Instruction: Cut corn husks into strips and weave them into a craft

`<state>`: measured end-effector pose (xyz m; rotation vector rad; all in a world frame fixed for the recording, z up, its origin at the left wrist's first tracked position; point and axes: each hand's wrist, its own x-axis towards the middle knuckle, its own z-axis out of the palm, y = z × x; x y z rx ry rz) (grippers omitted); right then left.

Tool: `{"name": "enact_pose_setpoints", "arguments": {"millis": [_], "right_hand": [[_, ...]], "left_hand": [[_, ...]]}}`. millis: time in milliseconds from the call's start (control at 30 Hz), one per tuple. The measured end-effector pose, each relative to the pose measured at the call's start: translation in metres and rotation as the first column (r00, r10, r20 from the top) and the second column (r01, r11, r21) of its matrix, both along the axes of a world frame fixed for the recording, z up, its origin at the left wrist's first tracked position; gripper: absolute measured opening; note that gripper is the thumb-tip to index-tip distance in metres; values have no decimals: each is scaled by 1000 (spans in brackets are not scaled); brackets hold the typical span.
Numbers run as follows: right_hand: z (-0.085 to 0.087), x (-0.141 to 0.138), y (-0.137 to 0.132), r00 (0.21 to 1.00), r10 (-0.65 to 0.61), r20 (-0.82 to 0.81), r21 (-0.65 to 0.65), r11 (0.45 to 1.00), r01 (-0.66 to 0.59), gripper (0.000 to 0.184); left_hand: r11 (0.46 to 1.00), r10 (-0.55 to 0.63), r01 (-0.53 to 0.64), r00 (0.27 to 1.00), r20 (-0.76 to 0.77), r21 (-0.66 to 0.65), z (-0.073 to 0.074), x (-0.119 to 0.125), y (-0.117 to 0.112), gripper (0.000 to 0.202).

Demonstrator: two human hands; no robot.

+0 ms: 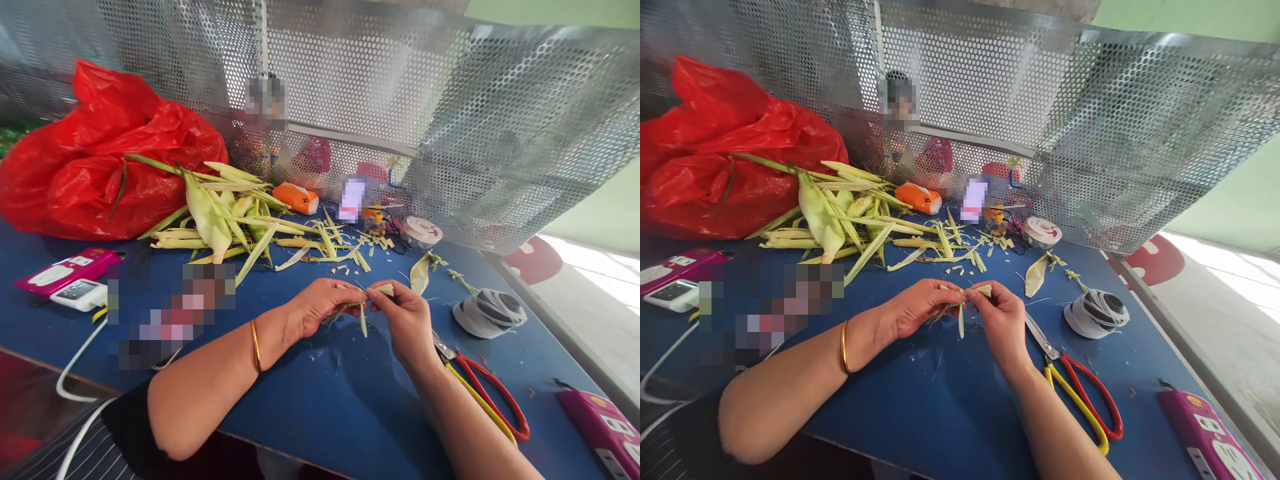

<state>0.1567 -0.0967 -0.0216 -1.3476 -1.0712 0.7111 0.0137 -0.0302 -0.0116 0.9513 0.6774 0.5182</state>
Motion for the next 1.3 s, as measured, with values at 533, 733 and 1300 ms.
{"name": "enact_pose_setpoints", "arguments": {"millis": [533, 733, 1300], "right_hand": [[15, 83, -3, 523, 9, 853, -197, 931, 306, 16], [-6, 65, 33, 503, 214, 838, -349, 917, 192, 6], [18, 35, 39, 888, 195, 416, -252, 963, -93, 32]], "left_hand": [[967, 240, -242, 970, -37, -77, 1, -3, 12, 4], [966, 247, -248, 969, -21, -74, 2, -5, 15, 7], [973, 212, -208, 977, -34, 96, 12, -12, 18, 11]]}}
